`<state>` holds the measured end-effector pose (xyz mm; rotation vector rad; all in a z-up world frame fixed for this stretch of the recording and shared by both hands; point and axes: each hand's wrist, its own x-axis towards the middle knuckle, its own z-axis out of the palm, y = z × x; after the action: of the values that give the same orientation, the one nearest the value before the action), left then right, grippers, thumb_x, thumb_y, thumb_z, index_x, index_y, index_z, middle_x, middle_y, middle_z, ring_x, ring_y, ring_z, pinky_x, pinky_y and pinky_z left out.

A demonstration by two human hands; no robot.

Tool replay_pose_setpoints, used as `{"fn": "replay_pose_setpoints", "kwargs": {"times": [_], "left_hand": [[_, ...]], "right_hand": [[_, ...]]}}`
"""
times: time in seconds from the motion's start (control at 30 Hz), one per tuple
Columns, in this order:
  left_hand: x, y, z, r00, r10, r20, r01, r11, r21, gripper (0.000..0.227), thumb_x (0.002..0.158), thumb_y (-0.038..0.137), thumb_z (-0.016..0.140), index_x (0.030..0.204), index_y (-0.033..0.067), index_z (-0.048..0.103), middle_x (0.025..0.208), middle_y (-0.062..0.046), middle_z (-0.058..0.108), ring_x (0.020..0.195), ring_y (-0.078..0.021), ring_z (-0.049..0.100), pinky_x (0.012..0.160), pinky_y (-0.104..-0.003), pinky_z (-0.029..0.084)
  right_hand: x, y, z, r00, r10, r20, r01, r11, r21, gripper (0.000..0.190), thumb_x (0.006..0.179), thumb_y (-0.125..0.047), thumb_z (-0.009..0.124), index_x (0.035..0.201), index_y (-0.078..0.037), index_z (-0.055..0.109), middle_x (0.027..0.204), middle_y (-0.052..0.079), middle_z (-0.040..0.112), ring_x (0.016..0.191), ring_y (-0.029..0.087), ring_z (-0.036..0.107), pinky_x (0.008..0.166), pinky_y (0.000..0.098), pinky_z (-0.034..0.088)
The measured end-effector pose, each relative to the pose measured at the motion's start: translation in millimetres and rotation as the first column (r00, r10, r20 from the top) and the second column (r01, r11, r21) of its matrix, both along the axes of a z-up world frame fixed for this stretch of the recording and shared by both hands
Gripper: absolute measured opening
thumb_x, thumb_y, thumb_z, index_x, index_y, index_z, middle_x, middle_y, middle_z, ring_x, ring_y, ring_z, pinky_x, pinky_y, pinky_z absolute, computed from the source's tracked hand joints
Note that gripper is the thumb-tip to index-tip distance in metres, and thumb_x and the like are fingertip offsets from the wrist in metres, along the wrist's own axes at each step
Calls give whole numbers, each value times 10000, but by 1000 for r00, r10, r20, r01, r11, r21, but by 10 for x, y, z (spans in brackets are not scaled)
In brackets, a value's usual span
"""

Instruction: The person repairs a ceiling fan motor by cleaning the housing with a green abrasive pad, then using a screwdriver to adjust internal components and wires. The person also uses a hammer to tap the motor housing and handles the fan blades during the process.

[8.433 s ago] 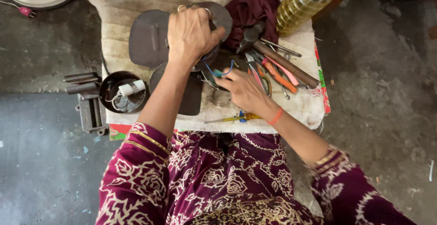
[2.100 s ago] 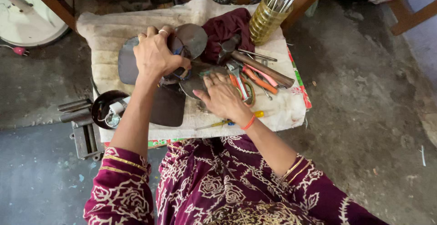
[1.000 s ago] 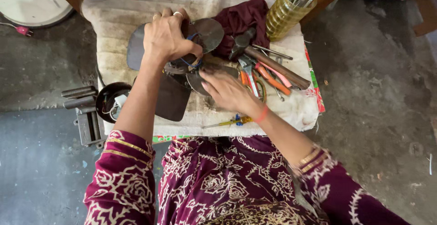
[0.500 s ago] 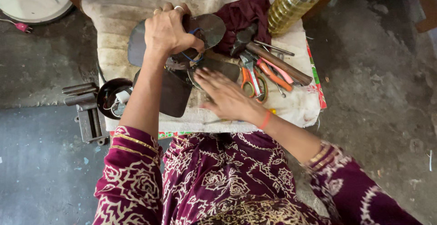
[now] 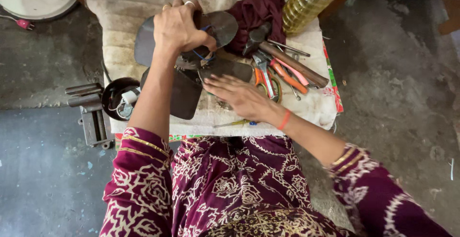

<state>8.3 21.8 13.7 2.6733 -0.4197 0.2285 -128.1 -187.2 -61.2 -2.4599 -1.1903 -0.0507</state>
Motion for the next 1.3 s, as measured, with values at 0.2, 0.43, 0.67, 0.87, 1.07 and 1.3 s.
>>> {"fn": "replay_pose_setpoints", "kwargs": {"times": [0.2,0.43,0.67,0.87,1.07,1.3], "left_hand": [[-40,9,26,1000,15,-24,-15,1000,-7,854,423,520,931,1156,137,720,1141,-149,649,1063,-408,619,862,-510,517],[-40,-18,7,1000,12,19,-12,1000,-5,833,426,508,928,1138,125,727,1139,-154,655,1067,-421,616,855,-512,515],[-47,12,23,1000,20,-16,-20,999,-29,848,427,509,922,1160,135,717,1134,-156,655,1059,-418,626,866,-516,515],[-16,3,7,999,27,-25,-27,1000,-15,866,430,498,922,1187,136,711,1158,-158,650,1065,-419,625,866,-511,520],[-34,-6,34,998,27,-51,-28,1000,-13,869,440,493,927,1202,137,707,1173,-147,652,1090,-409,618,883,-501,522],[-39,-27,26,1000,0,-29,-1,999,-45,844,440,492,922,1177,138,712,1173,-155,653,1100,-401,615,898,-501,513]], "right_hand": [[-18,193,32,998,17,55,-17,1000,-3,699,783,27,505,1479,-38,509,1589,151,444,1507,320,370,1257,434,273],[-79,-114,128,978,103,180,-119,990,81,438,927,-103,674,1355,-51,596,1493,131,567,1398,310,518,1154,451,429],[40,356,153,984,-175,-25,176,972,158,539,898,-41,684,1429,-92,605,1236,116,644,1152,301,576,1025,425,493],[-32,361,134,958,-177,227,122,964,238,451,792,-105,716,1240,-156,711,1363,148,575,1213,374,532,985,489,412],[-121,336,82,958,-143,250,145,989,9,471,863,-61,635,1327,-114,693,1499,154,505,1186,342,510,1002,476,427],[-372,35,160,950,-109,292,125,992,-36,501,792,-65,638,1289,-103,699,1560,62,493,1177,348,505,960,467,420]]}}
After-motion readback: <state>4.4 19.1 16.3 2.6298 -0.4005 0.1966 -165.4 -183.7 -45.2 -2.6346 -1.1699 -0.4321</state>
